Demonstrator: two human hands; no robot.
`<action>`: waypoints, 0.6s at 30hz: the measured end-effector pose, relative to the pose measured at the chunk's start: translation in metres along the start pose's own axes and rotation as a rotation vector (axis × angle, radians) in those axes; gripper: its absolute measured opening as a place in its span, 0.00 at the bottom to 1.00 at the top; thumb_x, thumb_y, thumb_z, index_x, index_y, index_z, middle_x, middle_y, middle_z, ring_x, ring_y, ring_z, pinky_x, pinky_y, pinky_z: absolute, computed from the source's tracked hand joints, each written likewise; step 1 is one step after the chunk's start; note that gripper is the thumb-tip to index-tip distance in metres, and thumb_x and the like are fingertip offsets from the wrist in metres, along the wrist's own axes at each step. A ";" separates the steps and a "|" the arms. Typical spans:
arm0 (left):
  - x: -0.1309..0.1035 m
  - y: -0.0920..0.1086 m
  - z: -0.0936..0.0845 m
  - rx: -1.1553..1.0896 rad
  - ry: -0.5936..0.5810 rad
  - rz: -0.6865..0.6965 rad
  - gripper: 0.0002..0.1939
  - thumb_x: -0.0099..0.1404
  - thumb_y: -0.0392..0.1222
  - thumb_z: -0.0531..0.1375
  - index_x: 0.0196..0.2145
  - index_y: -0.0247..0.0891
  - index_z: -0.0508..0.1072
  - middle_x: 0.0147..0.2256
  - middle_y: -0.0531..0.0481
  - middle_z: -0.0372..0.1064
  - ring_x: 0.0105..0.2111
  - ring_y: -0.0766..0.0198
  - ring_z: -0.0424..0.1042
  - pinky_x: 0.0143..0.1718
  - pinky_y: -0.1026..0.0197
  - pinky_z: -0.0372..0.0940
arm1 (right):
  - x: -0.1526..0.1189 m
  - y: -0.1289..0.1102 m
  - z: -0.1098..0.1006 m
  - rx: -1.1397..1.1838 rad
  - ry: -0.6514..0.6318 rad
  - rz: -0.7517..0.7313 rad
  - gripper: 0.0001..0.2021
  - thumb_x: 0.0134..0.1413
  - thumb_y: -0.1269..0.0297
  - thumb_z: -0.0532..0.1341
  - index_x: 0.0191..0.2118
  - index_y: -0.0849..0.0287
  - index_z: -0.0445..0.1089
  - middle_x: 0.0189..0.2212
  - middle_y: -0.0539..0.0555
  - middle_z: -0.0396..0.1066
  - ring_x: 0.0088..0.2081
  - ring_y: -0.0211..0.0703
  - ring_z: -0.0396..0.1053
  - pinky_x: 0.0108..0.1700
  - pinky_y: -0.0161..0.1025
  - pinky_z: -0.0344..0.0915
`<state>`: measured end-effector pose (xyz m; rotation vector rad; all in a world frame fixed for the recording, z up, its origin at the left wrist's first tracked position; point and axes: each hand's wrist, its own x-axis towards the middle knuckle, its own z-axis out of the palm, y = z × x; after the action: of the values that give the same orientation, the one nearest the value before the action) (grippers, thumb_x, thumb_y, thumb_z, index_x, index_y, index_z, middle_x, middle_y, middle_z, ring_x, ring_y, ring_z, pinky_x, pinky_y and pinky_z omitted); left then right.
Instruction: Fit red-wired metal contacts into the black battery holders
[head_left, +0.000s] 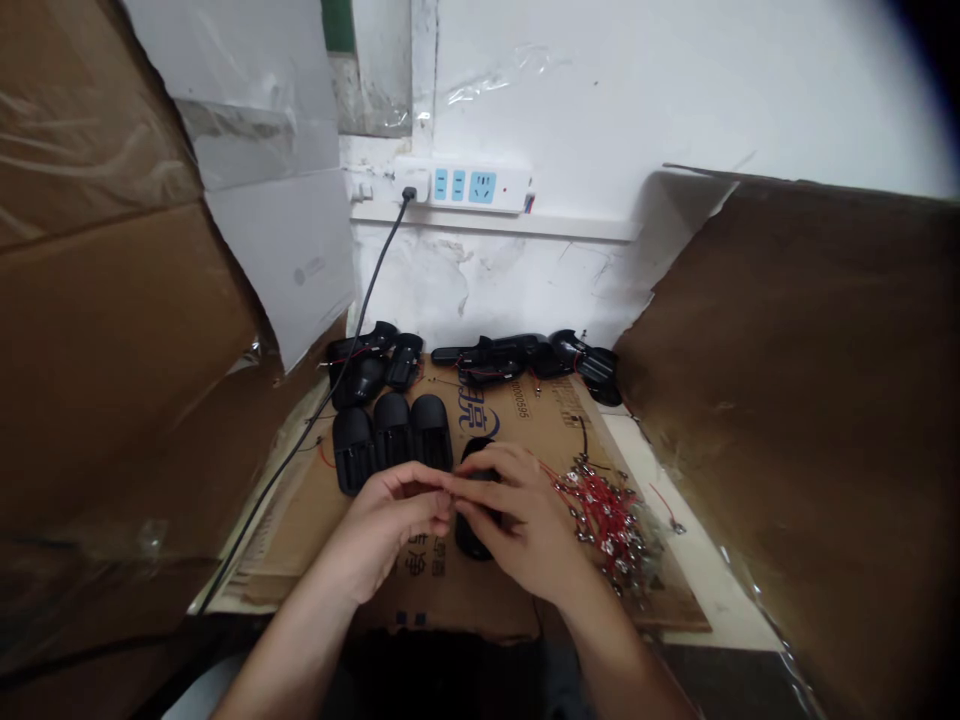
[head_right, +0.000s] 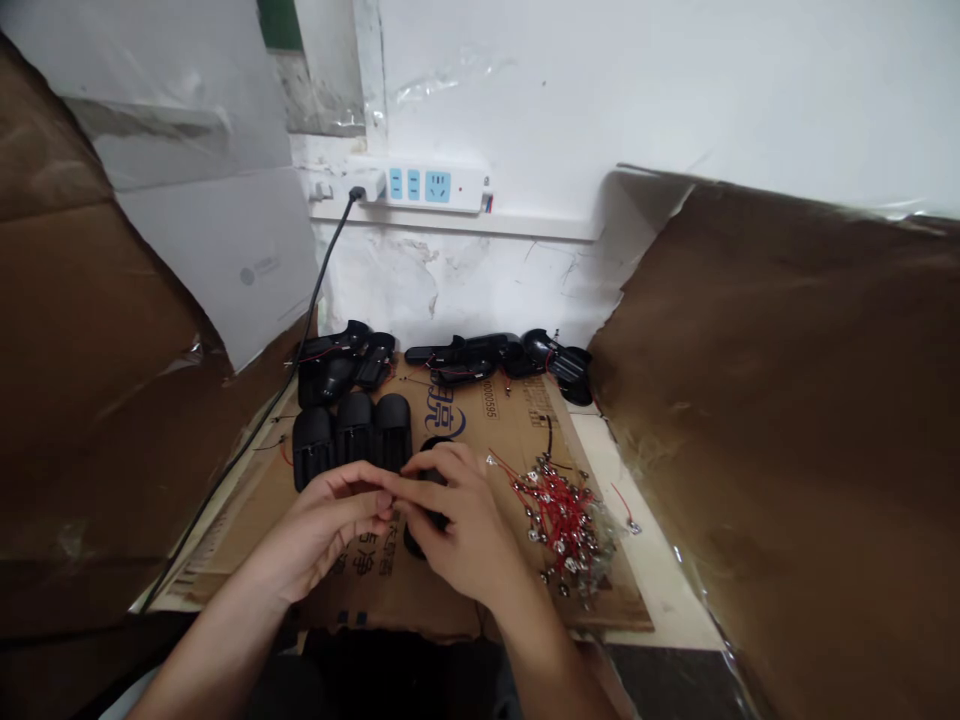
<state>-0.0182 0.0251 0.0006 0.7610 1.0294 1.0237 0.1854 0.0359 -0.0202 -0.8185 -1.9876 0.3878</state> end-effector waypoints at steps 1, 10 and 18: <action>0.001 0.000 0.001 -0.041 0.043 0.024 0.20 0.47 0.41 0.81 0.36 0.33 0.83 0.31 0.49 0.77 0.29 0.67 0.75 0.31 0.67 0.73 | 0.000 -0.001 -0.002 -0.046 0.049 0.045 0.20 0.70 0.71 0.64 0.60 0.40 0.77 0.54 0.52 0.77 0.57 0.51 0.70 0.58 0.54 0.66; 0.006 -0.004 0.006 -0.200 0.223 0.234 0.21 0.53 0.44 0.77 0.44 0.37 0.82 0.32 0.54 0.73 0.29 0.70 0.72 0.29 0.69 0.67 | -0.015 0.006 0.019 -0.565 0.038 0.525 0.28 0.40 0.39 0.79 0.36 0.55 0.74 0.37 0.67 0.78 0.41 0.69 0.75 0.43 0.60 0.67; 0.008 -0.010 0.005 0.134 0.206 0.380 0.15 0.60 0.49 0.76 0.42 0.38 0.86 0.41 0.44 0.85 0.38 0.61 0.83 0.36 0.66 0.72 | 0.004 -0.002 0.028 0.079 0.124 0.793 0.11 0.48 0.64 0.68 0.36 0.52 0.67 0.27 0.51 0.74 0.28 0.48 0.71 0.28 0.40 0.63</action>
<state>-0.0089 0.0287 -0.0087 1.0018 1.1640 1.3908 0.1597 0.0385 -0.0311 -1.5245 -1.4527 0.8348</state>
